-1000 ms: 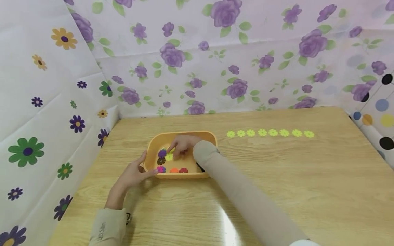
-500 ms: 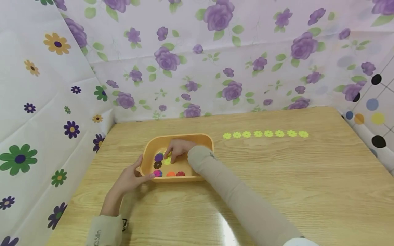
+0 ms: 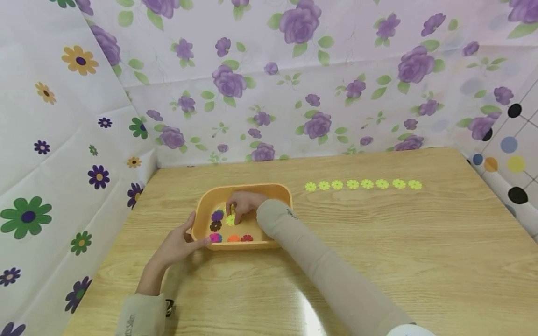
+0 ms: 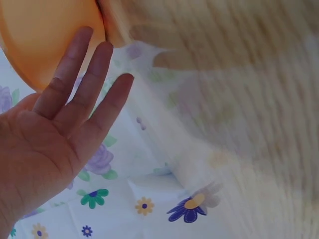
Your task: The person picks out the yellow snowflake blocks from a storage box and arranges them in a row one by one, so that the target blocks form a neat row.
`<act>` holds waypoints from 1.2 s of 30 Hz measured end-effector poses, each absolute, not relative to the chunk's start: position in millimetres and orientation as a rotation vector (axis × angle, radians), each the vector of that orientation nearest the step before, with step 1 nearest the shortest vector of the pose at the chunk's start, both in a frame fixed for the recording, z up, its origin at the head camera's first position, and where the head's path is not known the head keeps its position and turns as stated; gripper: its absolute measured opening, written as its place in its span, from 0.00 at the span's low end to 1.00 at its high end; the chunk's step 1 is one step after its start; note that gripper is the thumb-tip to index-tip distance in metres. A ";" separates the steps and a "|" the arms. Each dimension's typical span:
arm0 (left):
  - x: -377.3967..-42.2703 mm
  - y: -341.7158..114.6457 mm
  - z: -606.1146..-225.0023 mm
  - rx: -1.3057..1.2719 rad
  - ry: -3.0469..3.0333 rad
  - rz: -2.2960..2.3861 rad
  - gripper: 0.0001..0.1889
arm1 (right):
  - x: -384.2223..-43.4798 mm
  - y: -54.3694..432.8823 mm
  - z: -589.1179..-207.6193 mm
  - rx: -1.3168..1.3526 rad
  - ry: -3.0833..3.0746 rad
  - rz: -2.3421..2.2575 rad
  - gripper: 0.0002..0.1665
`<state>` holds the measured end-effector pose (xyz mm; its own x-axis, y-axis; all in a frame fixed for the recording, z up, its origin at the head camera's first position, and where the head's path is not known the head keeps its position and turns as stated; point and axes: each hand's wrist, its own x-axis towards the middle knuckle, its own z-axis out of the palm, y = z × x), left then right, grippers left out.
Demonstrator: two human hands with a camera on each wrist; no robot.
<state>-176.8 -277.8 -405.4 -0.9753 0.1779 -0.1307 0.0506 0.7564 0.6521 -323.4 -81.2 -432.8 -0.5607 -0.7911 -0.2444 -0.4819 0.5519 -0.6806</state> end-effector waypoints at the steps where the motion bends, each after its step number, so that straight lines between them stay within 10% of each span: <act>1: -176.6 -277.5 -405.2 0.178 2.769 1.016 0.50 | -323.2 -81.4 -432.4 -1.019 2.249 -0.756 0.12; 36: -172.5 -268.3 -397.4 0.082 2.753 0.978 0.56 | -327.2 -63.1 -369.1 -0.872 2.063 -0.987 0.09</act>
